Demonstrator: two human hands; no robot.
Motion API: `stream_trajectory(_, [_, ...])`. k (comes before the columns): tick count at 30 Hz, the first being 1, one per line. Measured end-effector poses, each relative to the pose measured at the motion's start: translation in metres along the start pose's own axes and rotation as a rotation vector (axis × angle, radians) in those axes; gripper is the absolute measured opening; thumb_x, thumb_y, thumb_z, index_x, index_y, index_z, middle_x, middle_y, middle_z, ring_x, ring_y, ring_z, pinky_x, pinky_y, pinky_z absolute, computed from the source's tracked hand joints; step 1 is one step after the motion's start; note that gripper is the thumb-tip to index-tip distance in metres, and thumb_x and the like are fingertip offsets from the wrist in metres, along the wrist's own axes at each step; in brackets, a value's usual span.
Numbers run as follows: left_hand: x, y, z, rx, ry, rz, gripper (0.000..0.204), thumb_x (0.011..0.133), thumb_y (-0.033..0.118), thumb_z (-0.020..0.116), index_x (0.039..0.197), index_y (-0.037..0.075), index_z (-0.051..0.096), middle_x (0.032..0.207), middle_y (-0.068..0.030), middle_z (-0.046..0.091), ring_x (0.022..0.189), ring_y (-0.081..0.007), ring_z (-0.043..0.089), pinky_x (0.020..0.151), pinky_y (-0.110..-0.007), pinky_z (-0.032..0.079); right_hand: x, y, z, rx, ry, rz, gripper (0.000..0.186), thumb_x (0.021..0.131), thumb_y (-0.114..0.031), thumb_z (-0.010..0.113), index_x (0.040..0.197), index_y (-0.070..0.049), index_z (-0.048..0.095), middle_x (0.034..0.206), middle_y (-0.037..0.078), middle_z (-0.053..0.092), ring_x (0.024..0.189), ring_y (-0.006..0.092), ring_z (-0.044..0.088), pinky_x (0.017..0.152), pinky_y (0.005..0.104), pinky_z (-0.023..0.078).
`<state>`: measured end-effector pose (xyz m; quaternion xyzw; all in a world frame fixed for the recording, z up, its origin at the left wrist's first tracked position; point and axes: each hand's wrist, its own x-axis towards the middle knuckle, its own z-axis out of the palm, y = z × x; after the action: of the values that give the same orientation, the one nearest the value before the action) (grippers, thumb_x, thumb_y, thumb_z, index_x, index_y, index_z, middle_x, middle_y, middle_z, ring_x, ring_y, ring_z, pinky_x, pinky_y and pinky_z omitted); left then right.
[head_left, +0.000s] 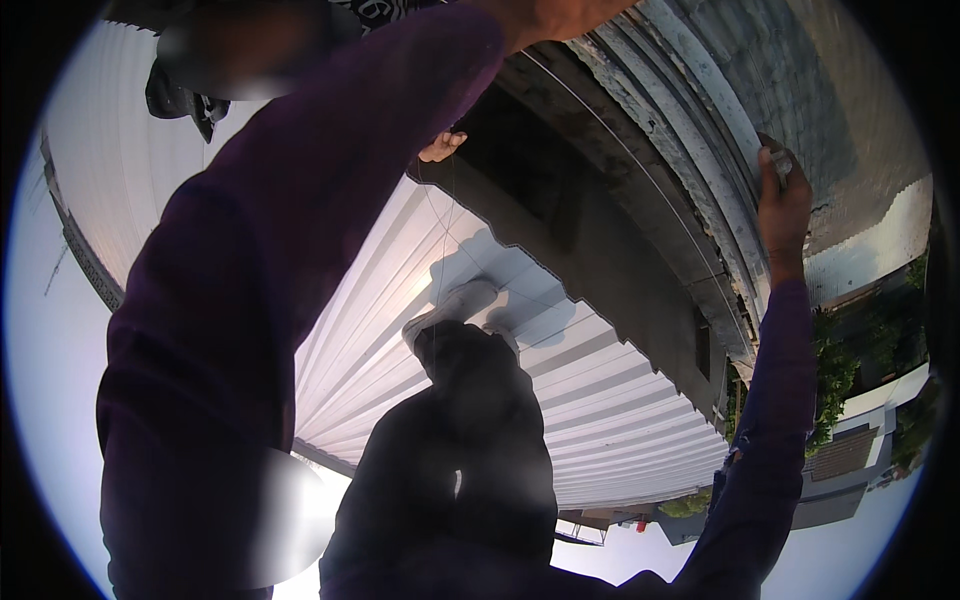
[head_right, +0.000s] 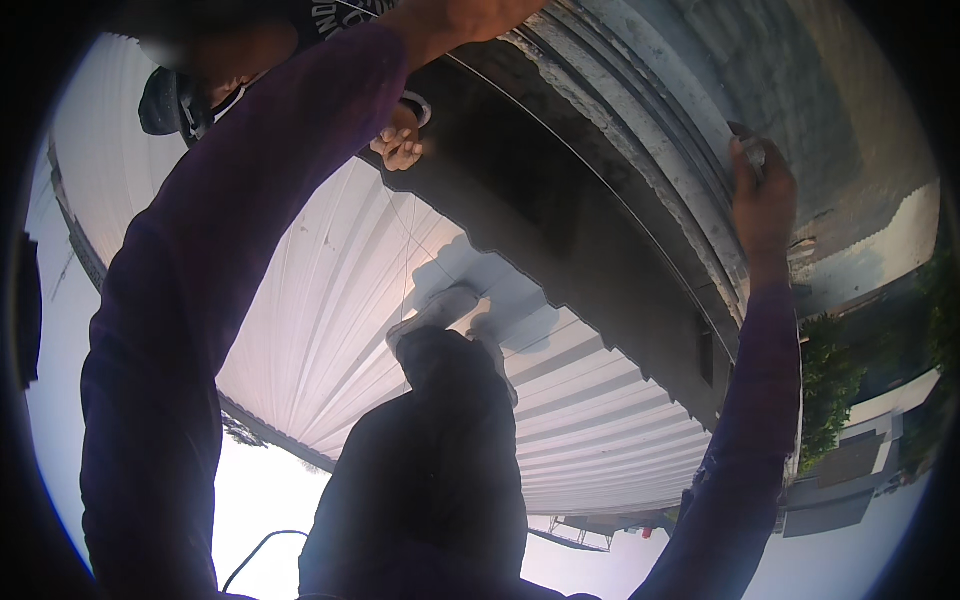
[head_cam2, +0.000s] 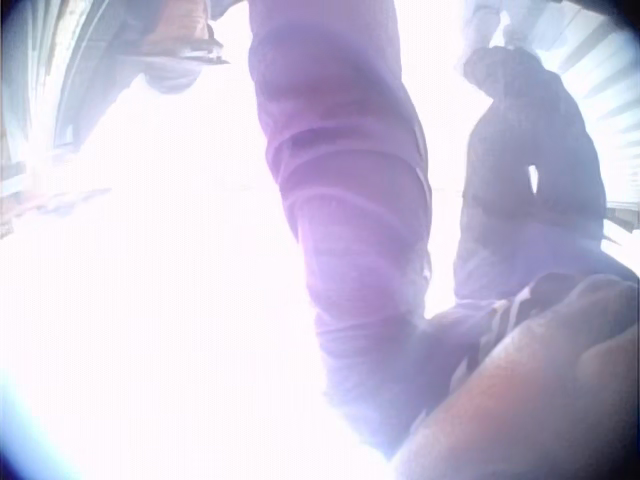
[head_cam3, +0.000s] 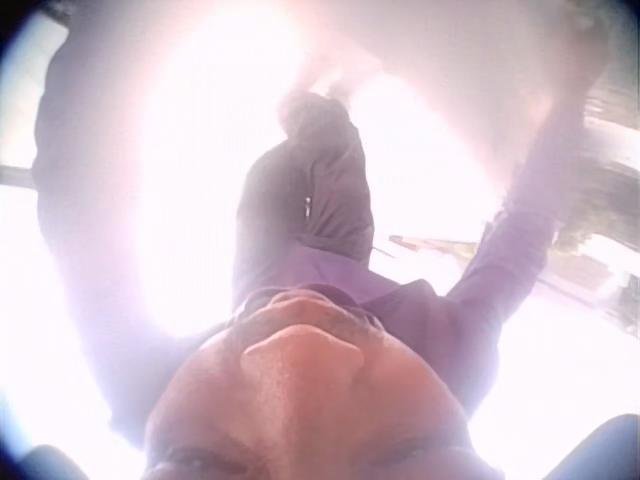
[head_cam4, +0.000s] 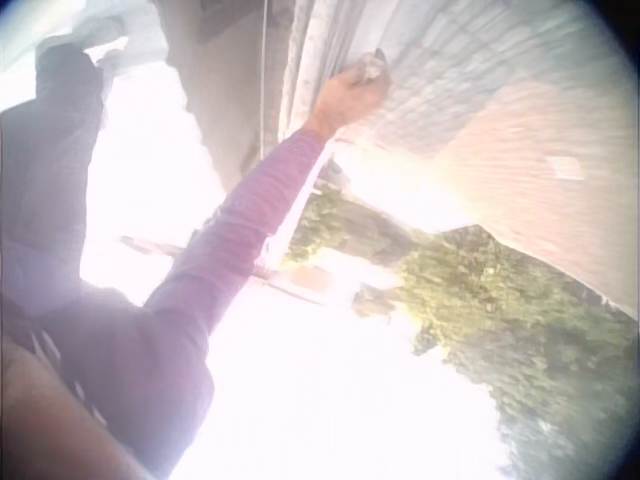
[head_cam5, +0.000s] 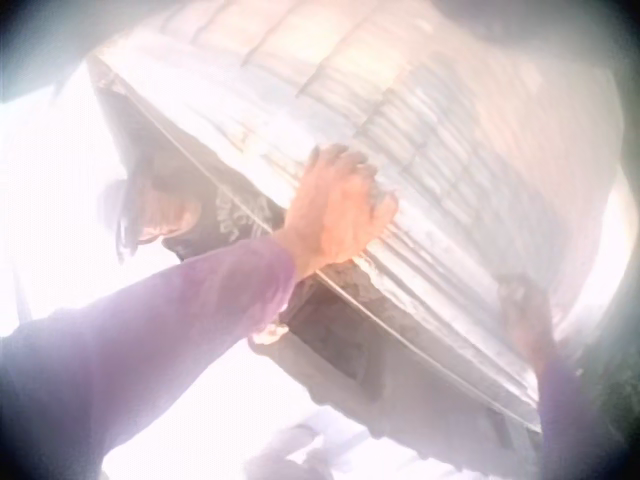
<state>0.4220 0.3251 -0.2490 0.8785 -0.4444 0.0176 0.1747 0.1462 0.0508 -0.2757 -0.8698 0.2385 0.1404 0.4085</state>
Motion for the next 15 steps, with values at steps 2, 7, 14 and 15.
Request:
stream_trajectory(2, [0.003, 0.002, 0.001, -0.022, -0.042, -0.015, 0.042, 0.094, 0.033, 0.065, 0.101, -0.007, 0.074, 0.110, -0.0242, 0.071, 0.115, -0.0420, 0.061, 0.108, -0.055, 0.044, -0.002, -0.001, -0.001, 0.002, 0.002, 0.039, 0.037, 0.108, -0.034, 0.061, 0.129, -0.006, 0.073, 0.120, 0.018, 0.076, 0.113, 0.0306, 0.072, 0.098, 0.0396, 0.053])
stream_trajectory(7, [0.002, -0.003, -0.014, -0.042, -0.102, -0.052, 0.041, 0.094, 0.033, 0.063, 0.100, -0.006, 0.074, 0.108, -0.0236, 0.071, 0.114, -0.0403, 0.060, 0.108, -0.055, 0.043, 0.004, -0.008, 0.004, 0.057, 0.025, 0.044, 0.039, 0.108, -0.036, 0.062, 0.130, -0.007, 0.073, 0.124, 0.015, 0.075, 0.119, 0.0245, 0.069, 0.105, 0.0371, 0.049])
stream_trajectory(14, [0.000, 0.000, 0.004, -0.084, -0.018, -0.021, 0.043, 0.095, 0.034, 0.060, 0.092, -0.006, 0.076, 0.103, -0.0233, 0.073, 0.107, -0.0416, 0.064, 0.104, -0.054, 0.047, -0.006, 0.010, 0.005, -0.049, 0.075, 0.196, 0.051, 0.109, -0.048, 0.057, 0.131, -0.004, 0.072, 0.122, 0.019, 0.074, 0.116, 0.0292, 0.069, 0.103, 0.0380, 0.049])
stream_trajectory(15, [0.002, 0.002, -0.002, -0.051, -0.044, -0.036, 0.044, 0.096, 0.035, 0.060, 0.092, -0.006, 0.076, 0.103, -0.0237, 0.074, 0.107, -0.0421, 0.064, 0.104, -0.054, 0.047, -0.006, 0.011, 0.004, -0.107, 0.091, 0.233, 0.054, 0.109, -0.049, 0.055, 0.132, -0.003, 0.071, 0.122, 0.021, 0.074, 0.115, 0.0311, 0.070, 0.102, 0.0383, 0.050])
